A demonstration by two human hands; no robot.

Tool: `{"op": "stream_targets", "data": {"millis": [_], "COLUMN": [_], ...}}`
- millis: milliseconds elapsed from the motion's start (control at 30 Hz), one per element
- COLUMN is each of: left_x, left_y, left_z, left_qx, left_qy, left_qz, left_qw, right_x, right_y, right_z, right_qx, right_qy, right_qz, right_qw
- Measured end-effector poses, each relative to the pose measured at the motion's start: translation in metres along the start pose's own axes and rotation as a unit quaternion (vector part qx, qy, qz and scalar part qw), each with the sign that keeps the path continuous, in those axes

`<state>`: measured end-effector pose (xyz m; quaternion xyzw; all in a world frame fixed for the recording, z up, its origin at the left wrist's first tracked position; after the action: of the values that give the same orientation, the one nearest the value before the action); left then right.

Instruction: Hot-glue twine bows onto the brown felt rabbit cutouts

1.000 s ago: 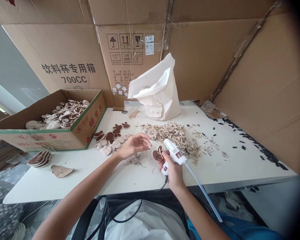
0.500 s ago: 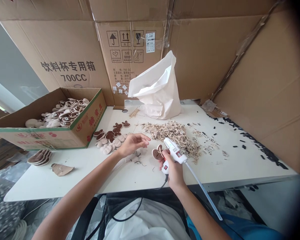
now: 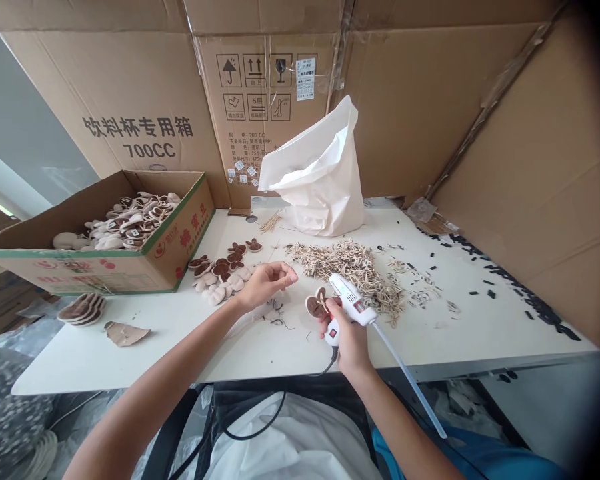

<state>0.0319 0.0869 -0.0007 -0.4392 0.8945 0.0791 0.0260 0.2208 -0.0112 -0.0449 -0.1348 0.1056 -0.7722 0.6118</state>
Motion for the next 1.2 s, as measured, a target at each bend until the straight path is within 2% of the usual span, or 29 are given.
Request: {"op": "stream_targets", "data": {"millis": [400,533,833,1200], "left_x": [-0.0003,-0.0003,0.0006,-0.0008], "left_y": [0.0097,0.0097,0.0053,0.0042], "left_z": [-0.0016,-0.0014,0.0016,0.0012], "left_qx": [0.042,0.058,0.073,0.09], "left_qy": [-0.007,-0.027,0.008,0.005], "left_qz": [-0.05,-0.036,-0.021,-0.01], "left_qw": [0.998,0.997,0.997,0.996], "right_x": [0.0008,0.0006,-0.0001,-0.0017], "right_y": [-0.0001,0.0005,0.0,0.0014], "right_z": [0.0011,0.0004,-0.0004,-0.0032], "right_qx": [0.003,0.001,-0.001,0.0], "right_qy": [-0.004,-0.004,-0.003,0.004], "right_qz": [-0.002,-0.003,0.004,0.005], "right_qw": [1.0,1.0,1.0,1.0]}}
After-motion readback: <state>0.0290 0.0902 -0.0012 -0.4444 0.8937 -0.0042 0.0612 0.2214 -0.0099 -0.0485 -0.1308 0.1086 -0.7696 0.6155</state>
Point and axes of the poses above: each hand's wrist, its own x-axis away from the middle knuckle, its own y-axis out of the back of the hand, z = x × y, the point moved 6 cm from there along -x, towards the middle knuckle, and after that the axes turned 8 degrees about z, right-handed, at the moved point
